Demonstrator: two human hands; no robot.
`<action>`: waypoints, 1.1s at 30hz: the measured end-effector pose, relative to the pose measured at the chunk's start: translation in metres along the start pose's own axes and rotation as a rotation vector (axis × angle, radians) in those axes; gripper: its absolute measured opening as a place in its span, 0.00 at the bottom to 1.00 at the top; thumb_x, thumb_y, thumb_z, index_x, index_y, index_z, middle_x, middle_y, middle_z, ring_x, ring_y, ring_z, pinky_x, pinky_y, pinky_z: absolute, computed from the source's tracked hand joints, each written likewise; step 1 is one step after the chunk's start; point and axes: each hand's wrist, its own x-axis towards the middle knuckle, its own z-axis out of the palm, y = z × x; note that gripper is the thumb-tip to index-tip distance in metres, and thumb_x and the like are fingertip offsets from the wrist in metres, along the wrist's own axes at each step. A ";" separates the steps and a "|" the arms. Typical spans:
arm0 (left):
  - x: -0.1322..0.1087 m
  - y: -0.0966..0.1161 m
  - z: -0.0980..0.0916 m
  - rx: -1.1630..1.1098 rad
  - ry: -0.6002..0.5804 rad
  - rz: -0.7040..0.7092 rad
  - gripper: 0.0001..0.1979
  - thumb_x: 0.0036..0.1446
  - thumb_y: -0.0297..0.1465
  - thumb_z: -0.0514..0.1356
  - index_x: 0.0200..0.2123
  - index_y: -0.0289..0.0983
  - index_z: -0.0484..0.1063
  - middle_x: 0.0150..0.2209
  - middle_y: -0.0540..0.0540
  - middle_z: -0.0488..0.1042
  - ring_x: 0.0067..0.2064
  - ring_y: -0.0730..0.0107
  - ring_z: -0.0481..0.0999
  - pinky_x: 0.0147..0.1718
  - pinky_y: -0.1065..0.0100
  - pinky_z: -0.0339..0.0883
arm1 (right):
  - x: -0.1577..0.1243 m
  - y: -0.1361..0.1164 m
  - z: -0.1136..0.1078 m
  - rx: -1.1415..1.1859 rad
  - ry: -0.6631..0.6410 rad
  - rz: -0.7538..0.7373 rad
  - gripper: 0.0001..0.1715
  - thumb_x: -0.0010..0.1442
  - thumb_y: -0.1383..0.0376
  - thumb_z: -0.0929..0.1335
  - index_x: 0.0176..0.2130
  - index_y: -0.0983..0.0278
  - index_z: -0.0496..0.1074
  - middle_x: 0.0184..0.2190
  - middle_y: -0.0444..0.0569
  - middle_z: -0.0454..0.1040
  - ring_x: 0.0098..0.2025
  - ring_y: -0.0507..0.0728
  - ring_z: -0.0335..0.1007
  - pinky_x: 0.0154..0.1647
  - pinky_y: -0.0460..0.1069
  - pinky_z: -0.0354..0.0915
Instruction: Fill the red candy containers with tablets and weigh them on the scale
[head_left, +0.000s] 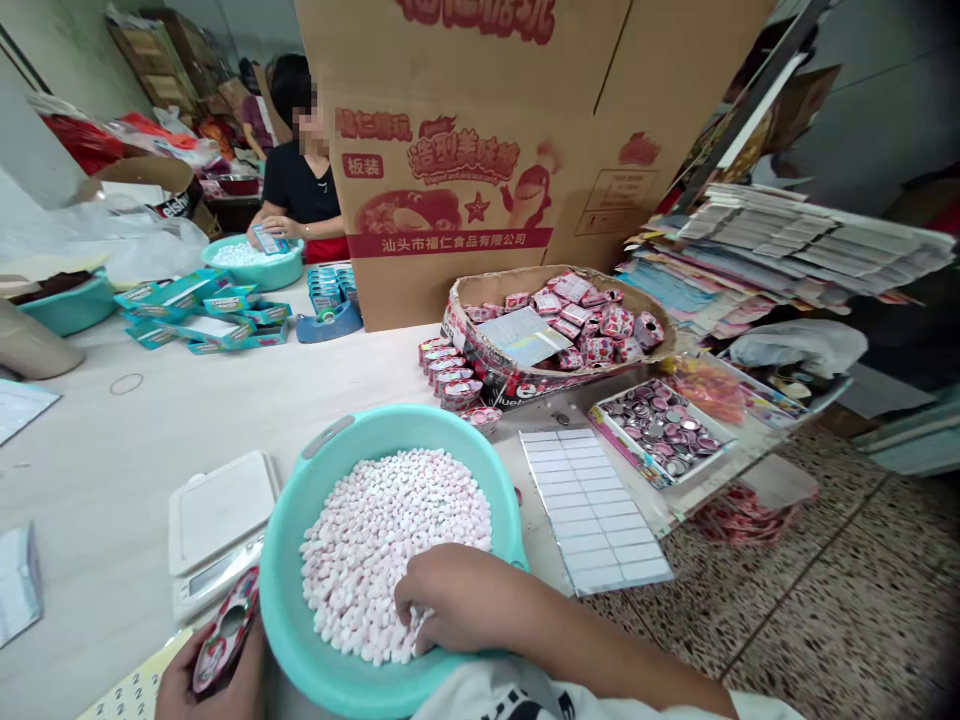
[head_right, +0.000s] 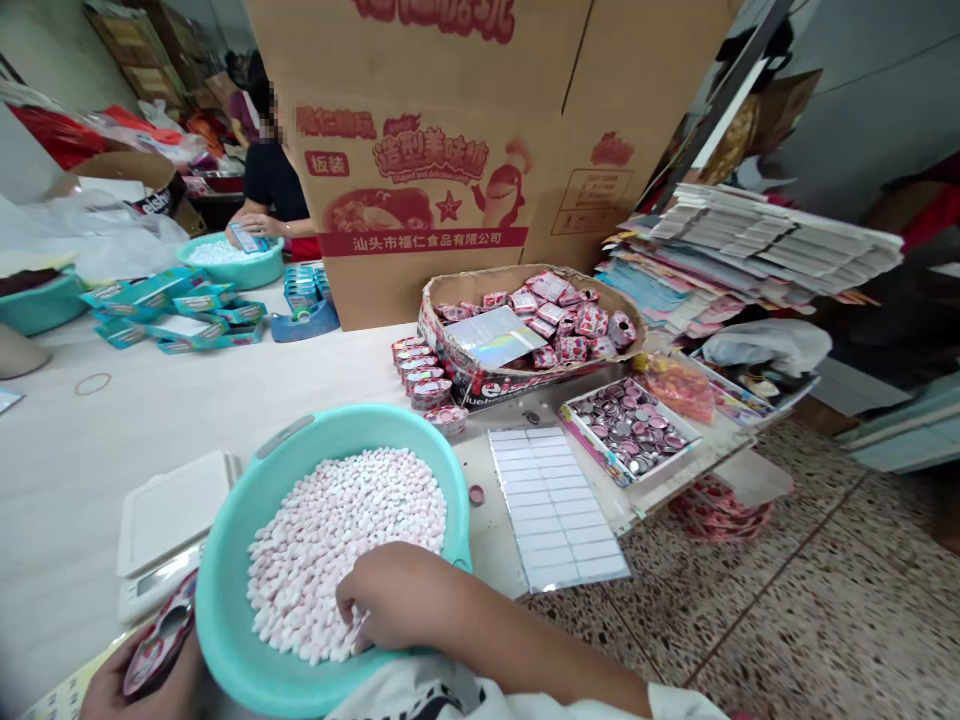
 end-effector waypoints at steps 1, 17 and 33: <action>-0.001 0.000 0.000 -0.015 0.024 0.011 0.34 0.41 0.54 0.68 0.48 0.41 0.73 0.48 0.40 0.76 0.51 0.41 0.75 0.56 0.40 0.65 | -0.001 -0.002 0.000 0.009 0.013 -0.016 0.11 0.56 0.64 0.72 0.42 0.60 0.77 0.38 0.47 0.78 0.41 0.58 0.73 0.32 0.48 0.55; -0.020 0.025 -0.019 -0.354 0.242 0.201 0.34 0.41 0.47 0.70 0.48 0.33 0.72 0.44 0.39 0.76 0.45 0.53 0.78 0.48 0.52 0.73 | 0.078 0.027 -0.061 -0.083 -0.049 0.276 0.53 0.55 0.43 0.70 0.70 0.59 0.52 0.73 0.59 0.39 0.72 0.78 0.34 0.65 0.74 0.45; -0.011 0.187 0.061 -0.168 -0.576 0.688 0.21 0.49 0.43 0.65 0.44 0.38 0.73 0.39 0.46 0.79 0.40 0.60 0.78 0.39 0.65 0.69 | 0.046 0.008 -0.030 -0.114 -0.111 0.017 0.43 0.58 0.38 0.62 0.62 0.58 0.66 0.63 0.60 0.63 0.64 0.74 0.57 0.62 0.66 0.57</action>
